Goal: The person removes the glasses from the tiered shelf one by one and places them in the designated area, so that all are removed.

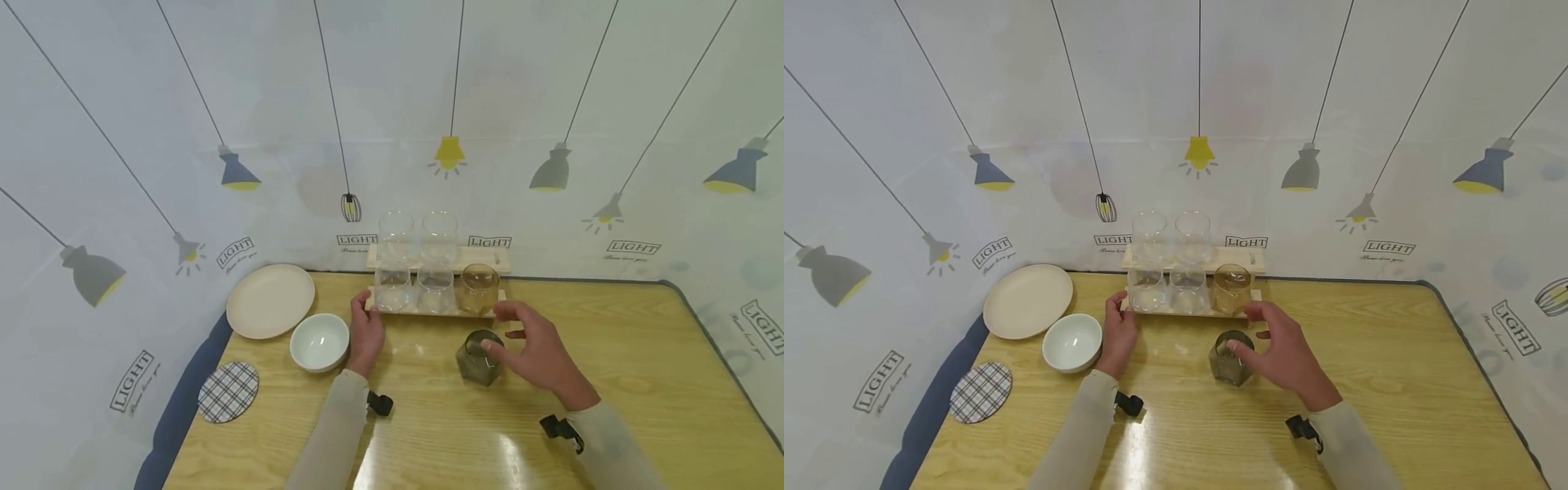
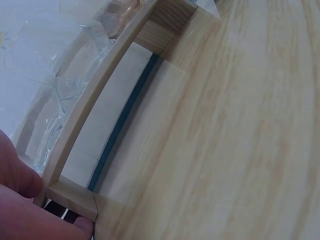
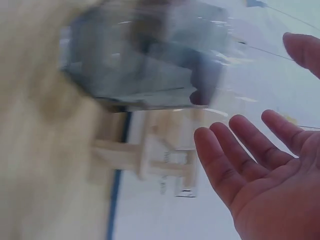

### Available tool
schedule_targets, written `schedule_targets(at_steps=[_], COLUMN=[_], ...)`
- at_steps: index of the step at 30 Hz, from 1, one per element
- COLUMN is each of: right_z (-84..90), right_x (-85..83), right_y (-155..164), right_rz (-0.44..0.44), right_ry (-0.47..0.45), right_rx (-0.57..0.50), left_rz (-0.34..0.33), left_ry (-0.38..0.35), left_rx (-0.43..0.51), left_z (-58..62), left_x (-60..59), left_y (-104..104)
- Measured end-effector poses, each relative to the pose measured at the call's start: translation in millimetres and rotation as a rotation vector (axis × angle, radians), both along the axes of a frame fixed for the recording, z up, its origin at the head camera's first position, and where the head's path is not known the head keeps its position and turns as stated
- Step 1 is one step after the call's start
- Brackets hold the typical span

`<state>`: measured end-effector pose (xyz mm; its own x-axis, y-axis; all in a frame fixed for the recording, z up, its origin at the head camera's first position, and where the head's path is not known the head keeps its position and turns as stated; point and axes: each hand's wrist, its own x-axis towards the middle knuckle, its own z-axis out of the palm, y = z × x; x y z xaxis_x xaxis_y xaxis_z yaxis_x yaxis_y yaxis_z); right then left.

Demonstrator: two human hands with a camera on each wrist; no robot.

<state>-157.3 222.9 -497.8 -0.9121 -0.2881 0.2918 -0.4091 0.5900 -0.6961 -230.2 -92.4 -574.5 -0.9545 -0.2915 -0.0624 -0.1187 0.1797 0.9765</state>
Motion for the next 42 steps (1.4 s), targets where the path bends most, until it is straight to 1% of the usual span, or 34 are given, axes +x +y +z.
schedule_targets(at_steps=[4,7,11,15,18,20,28,33,37,39,42], right_z=[19.7,32.4,44.5,57.5,66.5,70.6,74.9,68.9,63.1,60.3,56.0], right_x=[-3.8,-10.0,-22.2,-35.2,-46.8,-55.0,-86.8,-109.5,-126.2,-134.5,-147.3], right_y=[-7,-13,-22,-32,-41,-47,-64,-72,-78,-80,-84], right_rz=[-0.008,-0.014,-0.022,-0.006,0.007,0.007,-0.033,-0.083,-0.138,-0.155,-0.153], right_ry=[0.041,0.063,0.102,0.142,0.147,0.134,0.058,0.052,0.022,0.002,-0.034], right_rx=[-0.018,-0.036,-0.054,-0.079,-0.097,-0.106,-0.063,-0.128,-0.172,-0.171,-0.155], left_rz=[-0.006,-0.009,-0.015,-0.011,-0.002,0.002,-0.024,-0.033,-0.029,-0.028,-0.025], left_ry=[-0.009,-0.011,-0.013,-0.009,-0.012,-0.011,-0.004,-0.007,-0.011,-0.015,-0.018], left_rx=[0.004,0.007,0.008,-0.009,-0.015,-0.007,0.030,0.031,0.025,0.028,0.032], left_z=[-1.7,-1.6,-1.3,-1.1,0.6,1.8,1.4,0.9,-1.1,-1.6,-1.3], left_x=[-0.2,0.0,0.0,-1.0,-0.6,-0.1,-1.0,-2.8,-2.9,-2.7,-2.6], left_y=[-1,-1,-1,-2,-2,-3,-3,-3,-4,-4,-4])
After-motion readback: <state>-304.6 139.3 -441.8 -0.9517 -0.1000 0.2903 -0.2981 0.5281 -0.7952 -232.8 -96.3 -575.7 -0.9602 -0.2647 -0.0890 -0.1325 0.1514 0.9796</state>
